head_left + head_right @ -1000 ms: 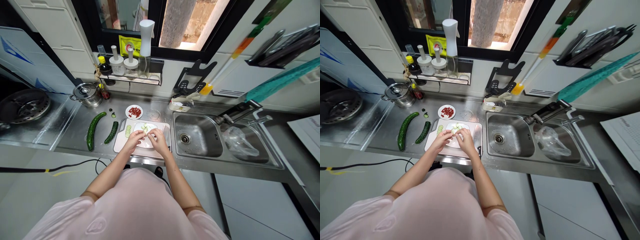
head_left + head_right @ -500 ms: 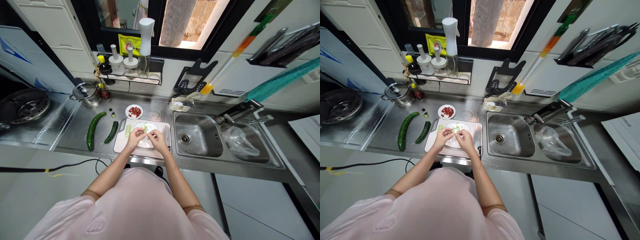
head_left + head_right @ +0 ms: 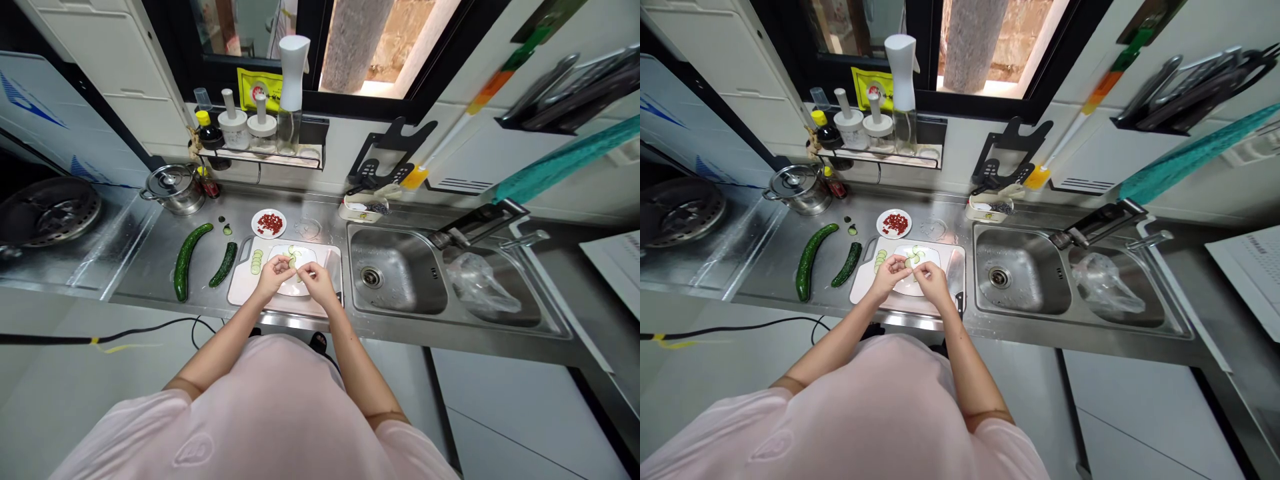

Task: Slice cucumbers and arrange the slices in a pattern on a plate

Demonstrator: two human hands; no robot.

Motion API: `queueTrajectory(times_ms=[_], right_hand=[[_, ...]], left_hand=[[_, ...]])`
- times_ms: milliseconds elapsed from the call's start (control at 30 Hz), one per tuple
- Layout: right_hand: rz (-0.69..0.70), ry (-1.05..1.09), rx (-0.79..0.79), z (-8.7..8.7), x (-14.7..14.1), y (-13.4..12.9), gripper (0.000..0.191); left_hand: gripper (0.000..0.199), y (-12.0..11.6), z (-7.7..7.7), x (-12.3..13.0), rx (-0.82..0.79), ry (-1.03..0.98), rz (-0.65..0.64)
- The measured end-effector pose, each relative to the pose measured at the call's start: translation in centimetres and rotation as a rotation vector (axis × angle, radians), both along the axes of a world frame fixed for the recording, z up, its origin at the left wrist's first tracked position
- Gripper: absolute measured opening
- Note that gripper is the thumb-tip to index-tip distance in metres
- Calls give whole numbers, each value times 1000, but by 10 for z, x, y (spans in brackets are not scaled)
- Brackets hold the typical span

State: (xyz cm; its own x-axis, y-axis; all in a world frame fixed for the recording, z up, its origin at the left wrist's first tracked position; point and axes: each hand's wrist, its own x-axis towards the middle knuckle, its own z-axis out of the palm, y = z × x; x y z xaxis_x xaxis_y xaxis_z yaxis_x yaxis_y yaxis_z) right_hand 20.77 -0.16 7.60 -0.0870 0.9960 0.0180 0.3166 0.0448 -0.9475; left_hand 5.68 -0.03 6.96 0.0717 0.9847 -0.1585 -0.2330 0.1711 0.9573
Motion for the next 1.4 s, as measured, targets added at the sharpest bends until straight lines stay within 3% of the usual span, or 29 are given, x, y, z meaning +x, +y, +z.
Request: queueTrajectory(times_ms=[167, 367, 500, 633, 933, 1233, 1400], right_hand=[[23, -75, -3, -15, 8, -2, 20], [38, -265, -26, -48, 21, -4, 18], [64, -400, -27, -67, 27, -4, 16], [26, -599, 39, -76, 29, -3, 17], [-60, -858, 142, -89, 27, 3, 17], [-110, -898, 143, -92, 23, 5, 16], [-121, -858, 166, -90, 25, 0, 21]], left_hand=[[41, 2, -18, 7, -23, -9, -31], [37, 6, -52, 21, -66, 69, -70], [33, 12, -68, 27, -124, 242, -86], [30, 20, -76, 30, -153, 460, -120], [25, 41, -82, 37, 2, 862, -189], [33, 41, -71, 43, 32, 1071, -231], [26, 36, -65, 41, 109, 1126, -254]])
